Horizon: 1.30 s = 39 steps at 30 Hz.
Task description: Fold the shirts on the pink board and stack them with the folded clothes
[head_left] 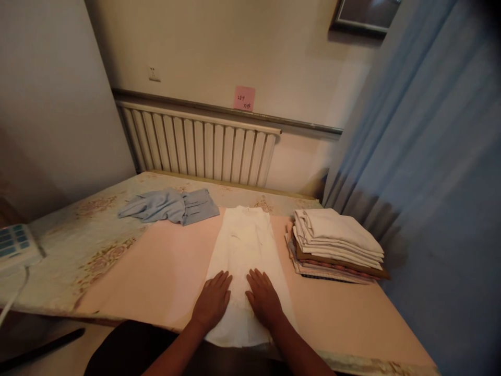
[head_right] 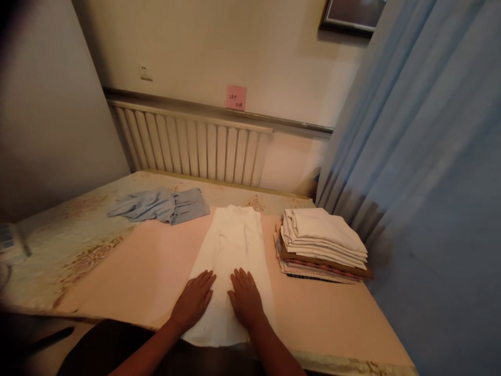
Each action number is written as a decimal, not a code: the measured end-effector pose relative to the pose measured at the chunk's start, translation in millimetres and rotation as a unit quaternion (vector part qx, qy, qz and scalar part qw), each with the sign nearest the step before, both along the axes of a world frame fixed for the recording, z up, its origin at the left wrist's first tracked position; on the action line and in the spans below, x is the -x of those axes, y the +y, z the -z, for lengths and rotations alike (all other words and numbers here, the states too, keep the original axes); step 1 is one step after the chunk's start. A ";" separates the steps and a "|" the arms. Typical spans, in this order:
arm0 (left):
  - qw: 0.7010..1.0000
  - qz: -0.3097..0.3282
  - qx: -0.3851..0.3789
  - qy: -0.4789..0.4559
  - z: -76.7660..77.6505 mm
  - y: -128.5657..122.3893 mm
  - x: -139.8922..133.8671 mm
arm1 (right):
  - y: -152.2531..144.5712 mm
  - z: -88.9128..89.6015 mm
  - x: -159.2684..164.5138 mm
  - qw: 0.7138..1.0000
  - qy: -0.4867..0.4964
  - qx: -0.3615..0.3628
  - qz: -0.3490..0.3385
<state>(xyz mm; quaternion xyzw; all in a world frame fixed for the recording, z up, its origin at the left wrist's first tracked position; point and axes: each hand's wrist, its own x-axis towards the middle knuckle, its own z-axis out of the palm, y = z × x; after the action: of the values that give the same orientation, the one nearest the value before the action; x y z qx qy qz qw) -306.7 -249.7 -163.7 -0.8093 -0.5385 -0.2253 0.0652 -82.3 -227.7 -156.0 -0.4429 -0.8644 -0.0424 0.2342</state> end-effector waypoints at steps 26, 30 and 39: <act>1.000 -0.004 0.019 -0.001 -2.4 0.7 -1.4 | 1.5 2.4 -1.0 1.000 0.003 -0.004 -0.005; 1.000 0.001 0.008 -0.010 -0.8 0.9 -0.8 | 1.7 3.2 -1.6 1.000 0.001 -0.006 -0.006; 1.000 -0.008 0.013 0.000 -4.2 -1.2 -1.6 | 2.7 7.8 -1.5 1.000 0.005 -0.014 -0.007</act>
<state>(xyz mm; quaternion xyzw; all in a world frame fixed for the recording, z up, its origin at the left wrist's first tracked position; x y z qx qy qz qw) -305.2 -251.0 -159.5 -0.8060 -0.5475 -0.2178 0.0564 -80.9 -225.0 -163.8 -0.4334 -0.8658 -0.0510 0.2447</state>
